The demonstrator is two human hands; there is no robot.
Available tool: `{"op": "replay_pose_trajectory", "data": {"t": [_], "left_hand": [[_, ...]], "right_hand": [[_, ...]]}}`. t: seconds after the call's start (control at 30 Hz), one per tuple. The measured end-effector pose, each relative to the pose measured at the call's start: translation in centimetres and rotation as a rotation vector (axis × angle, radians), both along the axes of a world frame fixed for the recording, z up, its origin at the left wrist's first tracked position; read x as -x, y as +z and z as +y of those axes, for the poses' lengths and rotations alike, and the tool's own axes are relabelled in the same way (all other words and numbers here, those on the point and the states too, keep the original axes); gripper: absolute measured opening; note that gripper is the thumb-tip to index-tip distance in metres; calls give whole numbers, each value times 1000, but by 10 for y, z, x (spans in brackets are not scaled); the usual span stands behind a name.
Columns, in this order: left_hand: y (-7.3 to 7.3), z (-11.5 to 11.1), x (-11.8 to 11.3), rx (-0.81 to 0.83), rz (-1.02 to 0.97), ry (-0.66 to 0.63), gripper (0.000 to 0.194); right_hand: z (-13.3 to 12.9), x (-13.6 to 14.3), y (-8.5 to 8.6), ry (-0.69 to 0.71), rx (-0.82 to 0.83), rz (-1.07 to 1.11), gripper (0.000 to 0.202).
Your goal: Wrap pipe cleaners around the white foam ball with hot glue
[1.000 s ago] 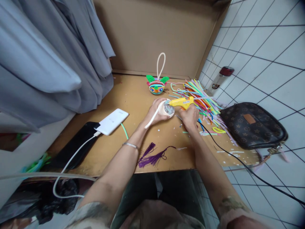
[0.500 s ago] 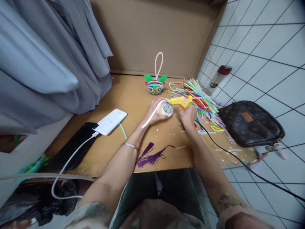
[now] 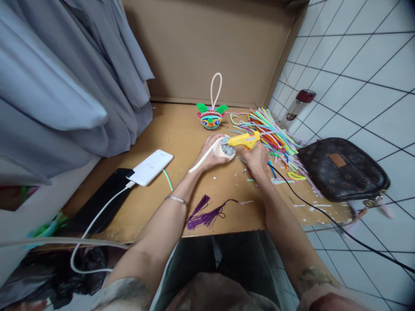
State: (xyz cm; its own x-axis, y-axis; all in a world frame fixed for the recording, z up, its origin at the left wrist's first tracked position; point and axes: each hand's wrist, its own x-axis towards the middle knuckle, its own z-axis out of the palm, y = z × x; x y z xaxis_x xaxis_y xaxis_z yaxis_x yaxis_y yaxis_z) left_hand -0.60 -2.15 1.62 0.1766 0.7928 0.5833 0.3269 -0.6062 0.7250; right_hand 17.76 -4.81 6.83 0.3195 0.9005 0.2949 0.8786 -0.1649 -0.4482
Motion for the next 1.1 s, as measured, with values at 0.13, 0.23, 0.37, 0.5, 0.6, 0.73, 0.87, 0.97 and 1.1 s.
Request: {"op": "replay_pose_trajectory", "data": {"t": [0.13, 0.23, 0.37, 0.5, 0.6, 0.73, 0.87, 0.97, 1.1], "left_hand": [[0, 0, 1, 7, 13, 10, 76], [0, 1, 1, 8, 14, 8, 76], [1, 2, 1, -3, 18, -2, 74], [1, 2, 1, -10, 32, 0, 75], [2, 1, 1, -13, 35, 6, 75], [2, 0, 1, -8, 38, -6, 74], [3, 0, 1, 3, 22, -9, 76], [4, -1, 0, 11, 20, -14, 75], [5, -2, 0, 26, 8, -4, 74]], "right_hand": [[-2, 0, 1, 9, 9, 11, 47], [-1, 0, 0, 8, 0, 14, 46], [1, 2, -4, -24, -56, 27, 44], [2, 2, -7, -34, -92, 49, 41], [4, 2, -9, -41, -96, 51, 41], [6, 0, -9, -11, -85, 54, 41], [5, -1, -6, 7, -58, 47, 45], [4, -2, -5, 4, -39, 30, 46], [2, -3, -2, 8, -18, 22, 46]]}}
